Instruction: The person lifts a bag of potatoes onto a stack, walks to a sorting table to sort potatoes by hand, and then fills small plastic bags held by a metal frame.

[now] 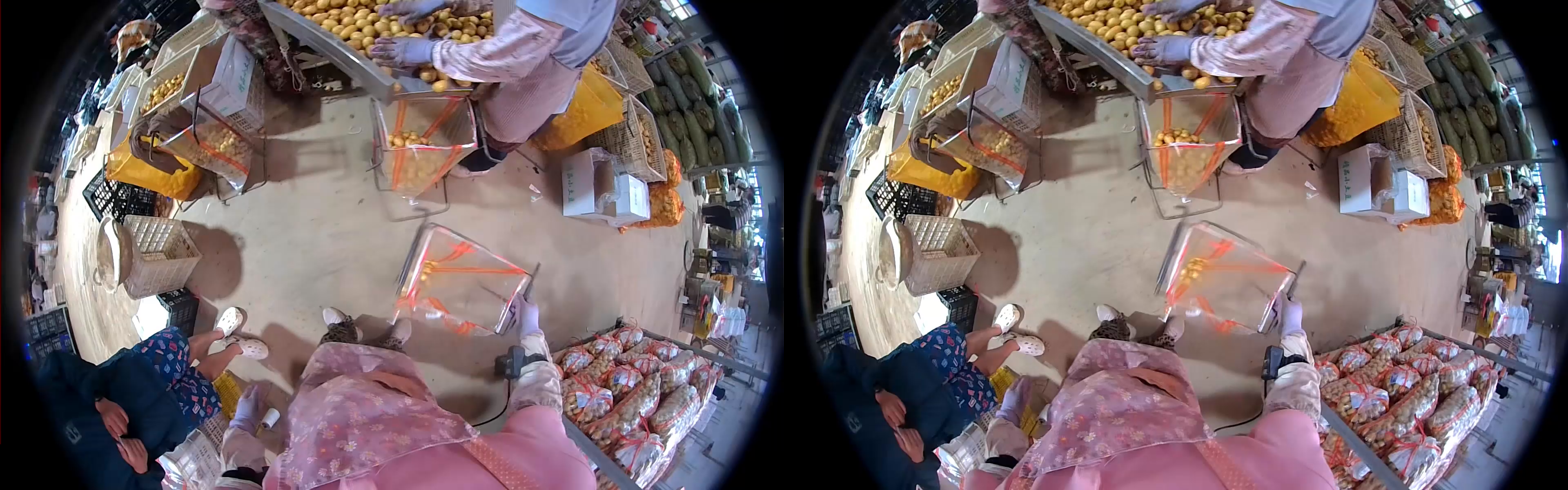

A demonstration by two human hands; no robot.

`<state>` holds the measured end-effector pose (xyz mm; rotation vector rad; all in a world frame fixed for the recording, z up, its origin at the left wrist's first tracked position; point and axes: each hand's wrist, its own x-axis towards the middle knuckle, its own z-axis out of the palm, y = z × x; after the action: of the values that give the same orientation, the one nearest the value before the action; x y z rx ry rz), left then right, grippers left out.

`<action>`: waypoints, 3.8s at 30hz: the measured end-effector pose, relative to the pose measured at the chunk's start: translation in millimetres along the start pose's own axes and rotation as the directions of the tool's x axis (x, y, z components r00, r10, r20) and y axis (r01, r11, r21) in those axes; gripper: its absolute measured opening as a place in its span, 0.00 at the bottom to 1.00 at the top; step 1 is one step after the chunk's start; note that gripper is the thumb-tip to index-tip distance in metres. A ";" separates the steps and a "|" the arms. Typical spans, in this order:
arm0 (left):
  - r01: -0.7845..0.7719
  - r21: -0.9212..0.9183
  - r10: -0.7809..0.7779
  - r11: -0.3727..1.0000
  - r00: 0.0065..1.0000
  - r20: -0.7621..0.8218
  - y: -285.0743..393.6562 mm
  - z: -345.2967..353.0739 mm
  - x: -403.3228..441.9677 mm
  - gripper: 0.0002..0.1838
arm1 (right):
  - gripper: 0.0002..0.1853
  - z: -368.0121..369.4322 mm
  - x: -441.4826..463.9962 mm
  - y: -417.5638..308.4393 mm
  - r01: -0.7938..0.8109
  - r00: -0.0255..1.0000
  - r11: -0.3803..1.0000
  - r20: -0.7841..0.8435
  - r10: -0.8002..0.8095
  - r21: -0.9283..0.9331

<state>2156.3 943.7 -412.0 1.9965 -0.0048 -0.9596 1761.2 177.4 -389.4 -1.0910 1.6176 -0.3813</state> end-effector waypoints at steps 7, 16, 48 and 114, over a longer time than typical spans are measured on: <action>0.048 0.413 -0.109 0.910 0.986 0.127 141.3 8.7 24.9 0.16 | 0.10 -102.1 95.8 162.3 -0.114 0.989 0.821 -0.018 0.149 0.560; -0.737 0.658 -0.102 -0.157 0.674 0.731 252.1 -36.6 230.4 0.25 | 0.14 -130.4 80.2 303.8 -0.091 0.995 0.943 0.006 0.099 -0.321; -0.649 0.605 0.275 0.461 0.753 0.598 807.9 71.6 626.7 0.21 | 0.21 556.3 169.7 -529.4 0.872 0.391 0.113 0.538 -0.747 -0.476; -0.098 -0.277 0.055 0.956 0.985 -0.161 874.9 -37.4 731.8 0.18 | 0.15 593.1 172.3 -616.8 0.617 0.706 0.783 0.498 -0.504 -0.084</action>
<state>2992.0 189.3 -225.1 1.7837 0.1321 -0.7128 2572.1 -117.3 -257.1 -1.7366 0.8935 -0.2936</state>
